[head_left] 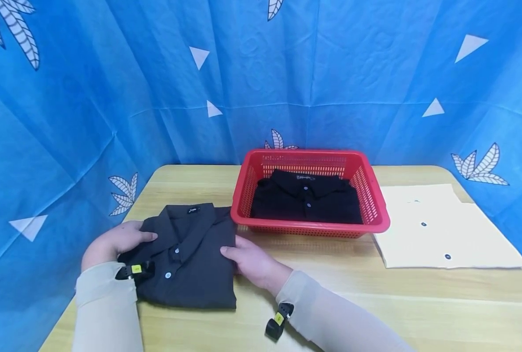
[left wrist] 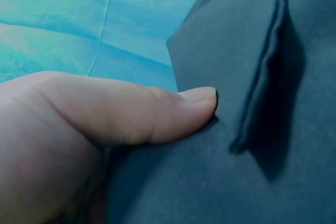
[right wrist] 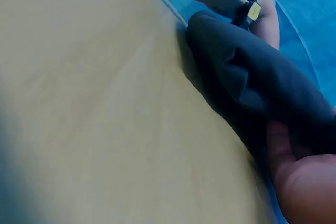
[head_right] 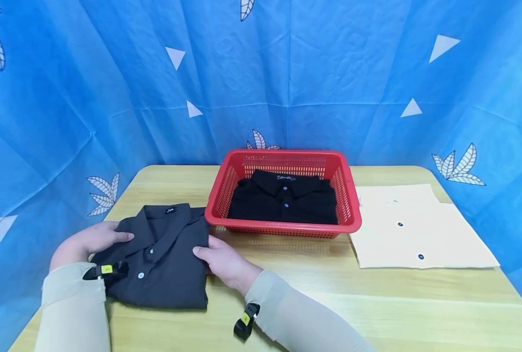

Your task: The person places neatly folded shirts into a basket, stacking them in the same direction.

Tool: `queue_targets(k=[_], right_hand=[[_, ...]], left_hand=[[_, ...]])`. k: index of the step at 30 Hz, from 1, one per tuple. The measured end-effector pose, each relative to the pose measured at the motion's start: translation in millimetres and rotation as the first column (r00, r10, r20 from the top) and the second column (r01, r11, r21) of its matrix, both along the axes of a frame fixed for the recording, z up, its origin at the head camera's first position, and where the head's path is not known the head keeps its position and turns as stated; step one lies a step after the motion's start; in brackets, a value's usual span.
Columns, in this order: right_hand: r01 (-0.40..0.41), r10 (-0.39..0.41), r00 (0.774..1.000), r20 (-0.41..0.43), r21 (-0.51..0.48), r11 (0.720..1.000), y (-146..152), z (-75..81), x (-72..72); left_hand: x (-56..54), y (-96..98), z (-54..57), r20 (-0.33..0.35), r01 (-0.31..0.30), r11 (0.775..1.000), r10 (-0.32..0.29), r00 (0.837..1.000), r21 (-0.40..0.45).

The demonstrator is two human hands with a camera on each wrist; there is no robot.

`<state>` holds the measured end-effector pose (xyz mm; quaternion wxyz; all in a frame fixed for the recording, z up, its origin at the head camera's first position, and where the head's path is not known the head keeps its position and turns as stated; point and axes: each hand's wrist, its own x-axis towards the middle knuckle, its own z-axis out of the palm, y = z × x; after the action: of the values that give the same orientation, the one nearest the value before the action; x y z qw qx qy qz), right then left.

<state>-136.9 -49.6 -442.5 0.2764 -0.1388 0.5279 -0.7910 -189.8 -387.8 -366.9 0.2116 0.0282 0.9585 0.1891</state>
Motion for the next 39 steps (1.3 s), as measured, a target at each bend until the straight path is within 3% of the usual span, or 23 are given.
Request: queue_targets(k=[10, 17, 23, 27, 31, 35, 39], right_hand=[[-0.050, 0.073, 0.985, -0.157, 0.146, 0.988, 0, 12.6, 9.2], [0.031, 0.095, 0.927, -0.363, 0.328, 0.944, 9, 30.2, 11.7], [0.035, 0.032, 0.947, -0.319, 0.204, 0.978, 28, 55.5, 3.1], [0.063, -0.017, 0.939, -0.343, 0.123, 0.990, 50, 74.3, -6.5], [0.142, -0.087, 0.921, -0.380, 0.118, 0.983, 73, 92.5, -14.2], [0.225, -0.163, 0.909, -0.384, 0.124, 0.966, 98, 111.3, -18.4], [0.321, -0.223, 0.870, -0.439, 0.161, 0.933, 122, 126.4, -22.4]], left_hand=[[10.3, -8.4, 6.9, -0.018, 0.009, 0.997, -0.007, 1.000, 0.072], [24.8, -10.7, 22.8, -0.073, 0.019, 0.975, -0.003, 0.997, 0.220], [28.9, 1.8, 40.5, -0.162, 0.068, 0.947, -0.018, 0.987, 0.313], [30.5, 17.2, 53.8, -0.276, 0.136, 0.935, -0.043, 0.960, 0.329], [30.3, 39.2, 63.6, -0.412, 0.204, 0.918, -0.050, 0.910, 0.339], [26.6, 67.2, 68.5, -0.513, 0.223, 0.895, 0.008, 0.858, 0.386], [21.7, 93.7, 65.4, -0.581, 0.244, 0.867, 0.063, 0.811, 0.435]])
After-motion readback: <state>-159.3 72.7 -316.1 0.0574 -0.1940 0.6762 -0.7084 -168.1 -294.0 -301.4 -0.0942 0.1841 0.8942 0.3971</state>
